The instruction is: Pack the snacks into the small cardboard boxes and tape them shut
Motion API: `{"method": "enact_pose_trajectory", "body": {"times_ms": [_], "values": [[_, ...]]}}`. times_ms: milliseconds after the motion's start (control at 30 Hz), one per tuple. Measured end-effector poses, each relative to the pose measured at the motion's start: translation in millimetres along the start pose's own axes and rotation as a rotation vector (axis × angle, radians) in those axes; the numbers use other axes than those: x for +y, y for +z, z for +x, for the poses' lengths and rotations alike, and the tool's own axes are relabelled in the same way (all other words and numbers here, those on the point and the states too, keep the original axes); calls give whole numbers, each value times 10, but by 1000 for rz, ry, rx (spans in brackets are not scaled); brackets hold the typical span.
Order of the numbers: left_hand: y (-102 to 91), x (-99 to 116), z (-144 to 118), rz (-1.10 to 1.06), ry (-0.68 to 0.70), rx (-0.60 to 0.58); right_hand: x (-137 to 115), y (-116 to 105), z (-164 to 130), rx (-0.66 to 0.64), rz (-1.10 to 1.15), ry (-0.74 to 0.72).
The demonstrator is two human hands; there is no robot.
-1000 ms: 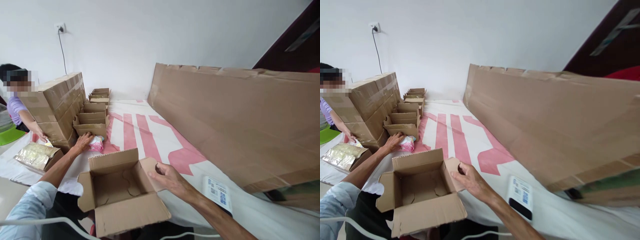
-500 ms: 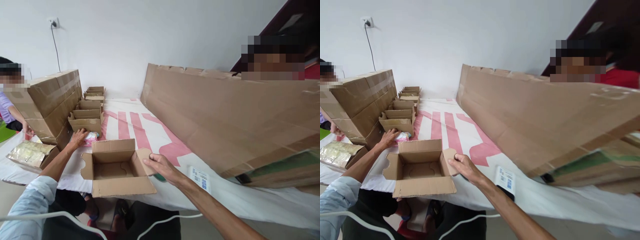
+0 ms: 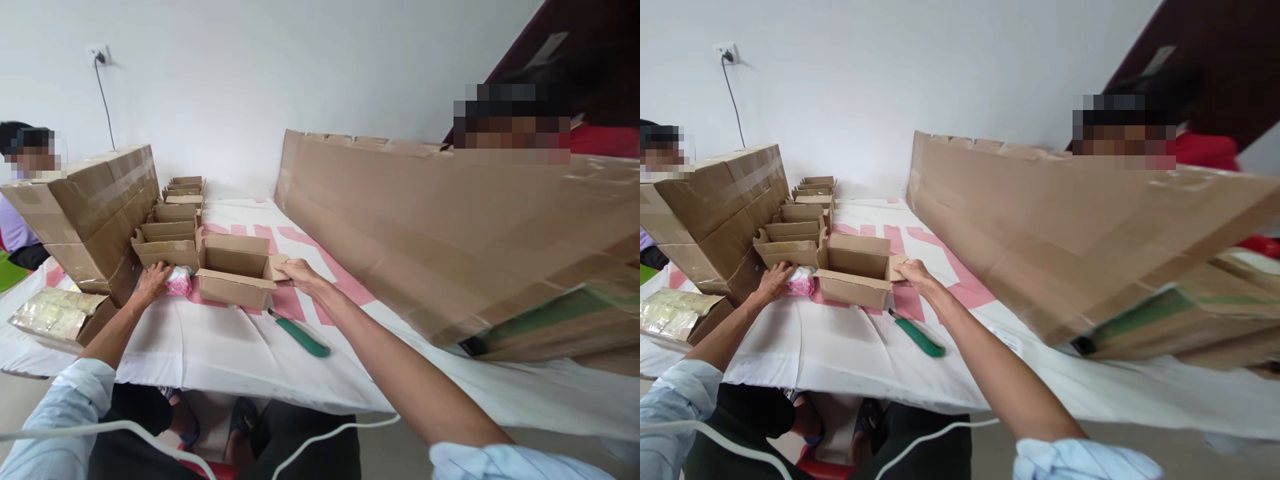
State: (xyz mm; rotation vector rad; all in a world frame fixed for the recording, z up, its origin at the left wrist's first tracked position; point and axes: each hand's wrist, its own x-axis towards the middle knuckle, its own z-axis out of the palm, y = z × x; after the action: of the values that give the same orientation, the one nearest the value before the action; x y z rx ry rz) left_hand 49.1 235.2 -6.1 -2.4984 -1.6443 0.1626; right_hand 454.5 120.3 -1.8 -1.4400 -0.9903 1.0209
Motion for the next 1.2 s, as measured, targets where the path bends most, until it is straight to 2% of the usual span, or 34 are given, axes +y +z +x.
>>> {"method": "enact_pose_trajectory", "body": {"times_ms": [100, 200, 300, 367, 433, 533, 633, 733, 933, 1100, 1200], "values": [[-45, 18, -2, 20, -2, -5, -54, 109, 142, 28, -8, 38], [-94, 31, -20, 36, -5, -6, -104, 90, 136, 28, -14, -3], [-124, 36, -63, 36, -12, 0, -35, -48, -95, 67, -86, -64], [-128, 44, -96, 27, -15, 7, 123, -163, -364, 104, -176, -89], [-123, 63, -126, 12, -16, 20, 363, -256, -673, 104, -330, -94], [-102, 118, -180, -13, -26, 48, 783, -311, -1077, 10, -986, -137], [-57, 195, -287, -32, -61, 76, 1146, -306, -1281, -25, -1263, -162], [23, 277, -461, -46, -99, 95, 1413, -324, -1280, 44, -1340, -255], [151, 426, -883, -103, -85, 90, 1774, -400, -1109, 286, -1383, -380], [59, 530, -1365, -165, -2, 144, 1891, -414, -1112, 334, -1359, -462], [-81, 442, -1679, -180, 14, 226, 1906, -412, -1109, 344, -1352, -474]]}}
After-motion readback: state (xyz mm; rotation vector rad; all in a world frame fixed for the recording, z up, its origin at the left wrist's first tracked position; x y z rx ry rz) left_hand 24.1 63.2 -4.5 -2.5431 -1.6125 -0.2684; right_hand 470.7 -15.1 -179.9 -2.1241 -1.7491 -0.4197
